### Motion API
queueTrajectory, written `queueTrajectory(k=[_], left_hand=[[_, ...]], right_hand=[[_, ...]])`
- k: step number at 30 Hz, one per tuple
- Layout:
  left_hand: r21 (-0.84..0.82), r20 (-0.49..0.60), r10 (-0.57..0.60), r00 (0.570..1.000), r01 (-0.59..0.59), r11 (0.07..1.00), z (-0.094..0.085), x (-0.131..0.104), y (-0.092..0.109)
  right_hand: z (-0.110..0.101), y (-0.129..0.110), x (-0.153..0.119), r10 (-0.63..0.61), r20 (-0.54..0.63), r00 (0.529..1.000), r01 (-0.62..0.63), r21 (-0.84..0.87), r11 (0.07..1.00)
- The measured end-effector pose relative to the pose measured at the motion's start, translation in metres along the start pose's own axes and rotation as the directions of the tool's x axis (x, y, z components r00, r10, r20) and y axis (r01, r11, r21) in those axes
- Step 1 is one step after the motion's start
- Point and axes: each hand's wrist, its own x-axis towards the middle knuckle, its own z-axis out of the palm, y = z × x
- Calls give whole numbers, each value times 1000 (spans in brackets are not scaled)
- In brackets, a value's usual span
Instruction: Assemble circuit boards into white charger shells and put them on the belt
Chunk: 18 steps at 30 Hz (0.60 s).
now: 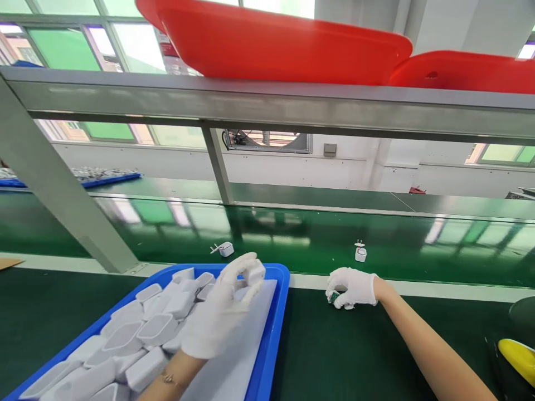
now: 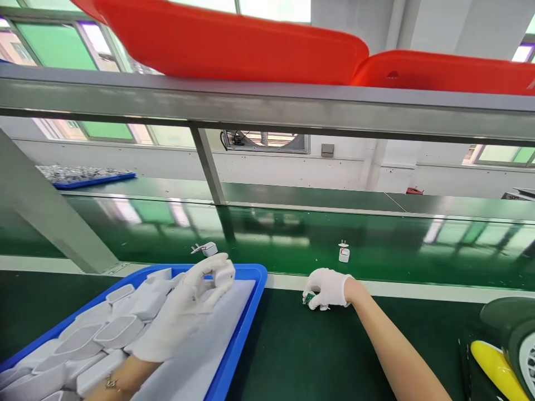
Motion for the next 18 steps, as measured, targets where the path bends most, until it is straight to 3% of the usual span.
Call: queueTrajectory(k=[2, 4, 5, 7, 10, 13, 15, 18], left_hand=[[-343, 34, -119, 992, 123, 931, 17, -13, 16], [-659, 203, -252, 946, 322, 680, 33, -26, 27], [-739, 299, -277, 913, 405, 539, 39, -31, 30], [-780, 428, -258, 866, 498, 379, 49, -40, 32], [-752, 523, -257, 813, 582, 310, 51, -46, 31], [-679, 584, -327, 743, 667, 306, 46, -48, 32], [-671, 594, -321, 738, 674, 309, 43, -47, 34], [-715, 572, -301, 763, 643, 275, 41, -47, 38]], right_hand=[[4, -6, 1, -30, 20, 999, 27, 103, 994], [5, -15, 1, -62, -23, 998, 66, 200, 978], [5, -20, 2, -79, -65, 995, 93, 254, 963], [7, -29, 2, -83, -164, 983, 142, 392, 909], [15, -38, 4, -24, -229, 973, 150, 551, 821], [26, -41, 5, 17, -203, 979, 103, 562, 821], [32, -42, 6, 39, -203, 978, 82, 555, 828], [37, -45, 4, 26, -172, 985, 80, 580, 810]])
